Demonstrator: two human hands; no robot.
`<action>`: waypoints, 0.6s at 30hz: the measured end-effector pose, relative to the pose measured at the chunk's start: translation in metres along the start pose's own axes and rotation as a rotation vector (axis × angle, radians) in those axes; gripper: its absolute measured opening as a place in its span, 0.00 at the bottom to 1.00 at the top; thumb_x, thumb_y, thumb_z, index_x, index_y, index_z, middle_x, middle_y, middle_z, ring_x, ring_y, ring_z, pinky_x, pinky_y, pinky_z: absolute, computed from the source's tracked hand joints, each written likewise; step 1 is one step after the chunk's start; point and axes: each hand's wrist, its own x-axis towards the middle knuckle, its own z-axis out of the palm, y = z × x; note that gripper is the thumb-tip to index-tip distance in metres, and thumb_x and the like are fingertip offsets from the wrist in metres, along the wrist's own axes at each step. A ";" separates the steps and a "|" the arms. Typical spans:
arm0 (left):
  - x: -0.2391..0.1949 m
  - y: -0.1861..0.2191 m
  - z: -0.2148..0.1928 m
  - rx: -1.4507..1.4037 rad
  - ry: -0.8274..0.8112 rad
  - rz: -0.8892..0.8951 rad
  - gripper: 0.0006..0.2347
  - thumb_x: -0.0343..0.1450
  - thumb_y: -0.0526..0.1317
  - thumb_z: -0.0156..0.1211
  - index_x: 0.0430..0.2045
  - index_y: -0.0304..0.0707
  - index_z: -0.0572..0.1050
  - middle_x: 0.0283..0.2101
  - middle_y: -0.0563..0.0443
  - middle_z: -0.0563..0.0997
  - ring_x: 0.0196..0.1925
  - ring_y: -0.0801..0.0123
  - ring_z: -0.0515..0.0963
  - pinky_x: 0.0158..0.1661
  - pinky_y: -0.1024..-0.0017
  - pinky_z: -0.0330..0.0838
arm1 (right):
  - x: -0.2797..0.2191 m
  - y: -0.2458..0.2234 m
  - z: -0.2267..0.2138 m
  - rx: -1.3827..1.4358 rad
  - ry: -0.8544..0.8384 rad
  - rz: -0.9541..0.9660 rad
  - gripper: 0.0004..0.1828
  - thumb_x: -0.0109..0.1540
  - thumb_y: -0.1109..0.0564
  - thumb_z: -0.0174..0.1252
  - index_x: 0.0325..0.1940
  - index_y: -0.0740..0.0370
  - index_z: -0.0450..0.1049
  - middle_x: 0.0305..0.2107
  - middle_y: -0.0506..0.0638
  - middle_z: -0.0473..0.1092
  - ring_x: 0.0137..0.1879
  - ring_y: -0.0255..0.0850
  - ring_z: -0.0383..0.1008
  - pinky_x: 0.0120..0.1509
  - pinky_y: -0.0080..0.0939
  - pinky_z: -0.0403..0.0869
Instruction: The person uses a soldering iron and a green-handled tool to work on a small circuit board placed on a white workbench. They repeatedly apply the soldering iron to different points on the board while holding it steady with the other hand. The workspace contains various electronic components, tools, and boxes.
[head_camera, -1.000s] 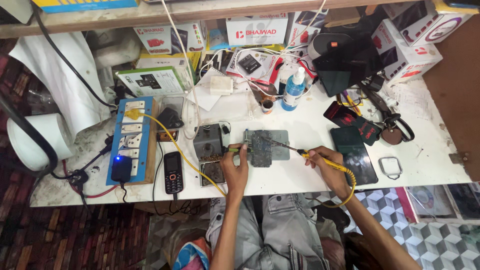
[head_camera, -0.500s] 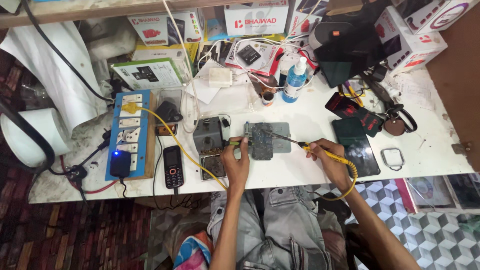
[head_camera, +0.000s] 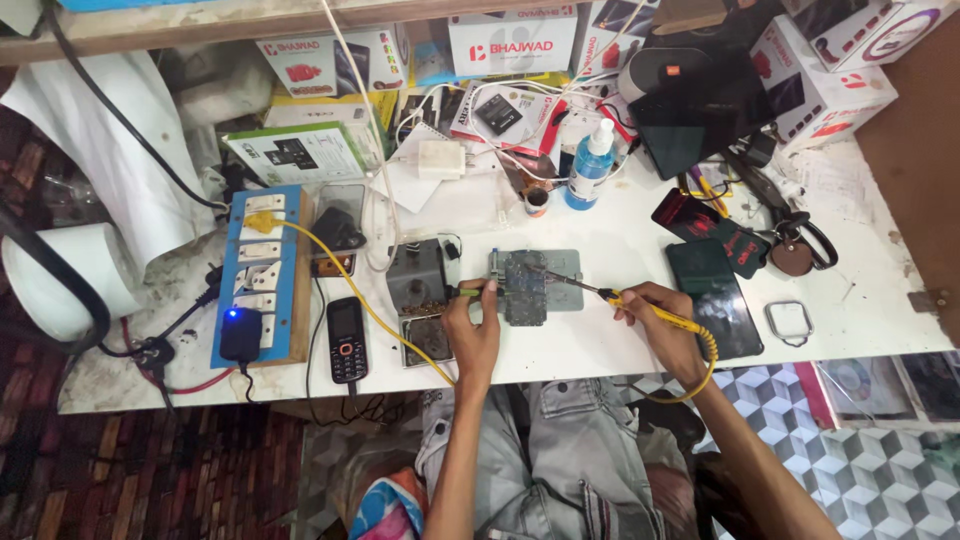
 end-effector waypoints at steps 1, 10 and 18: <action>0.000 0.000 0.000 0.010 -0.004 -0.008 0.06 0.74 0.36 0.60 0.34 0.29 0.78 0.30 0.40 0.83 0.34 0.56 0.83 0.38 0.64 0.73 | 0.000 0.001 0.000 -0.006 0.003 0.012 0.16 0.66 0.56 0.55 0.33 0.72 0.78 0.25 0.52 0.76 0.32 0.33 0.70 0.38 0.34 0.70; 0.001 0.002 -0.001 -0.010 -0.016 -0.015 0.06 0.74 0.35 0.60 0.33 0.29 0.78 0.28 0.40 0.83 0.31 0.56 0.83 0.36 0.64 0.72 | 0.002 0.004 -0.002 0.048 0.003 -0.018 0.16 0.66 0.56 0.54 0.33 0.73 0.77 0.26 0.53 0.76 0.32 0.34 0.70 0.39 0.35 0.71; 0.000 0.003 -0.001 -0.017 -0.011 -0.006 0.06 0.74 0.35 0.60 0.33 0.29 0.78 0.29 0.40 0.83 0.32 0.57 0.83 0.37 0.64 0.72 | 0.002 0.007 -0.004 0.033 0.014 -0.003 0.15 0.66 0.57 0.55 0.33 0.74 0.77 0.26 0.54 0.76 0.31 0.35 0.70 0.40 0.35 0.71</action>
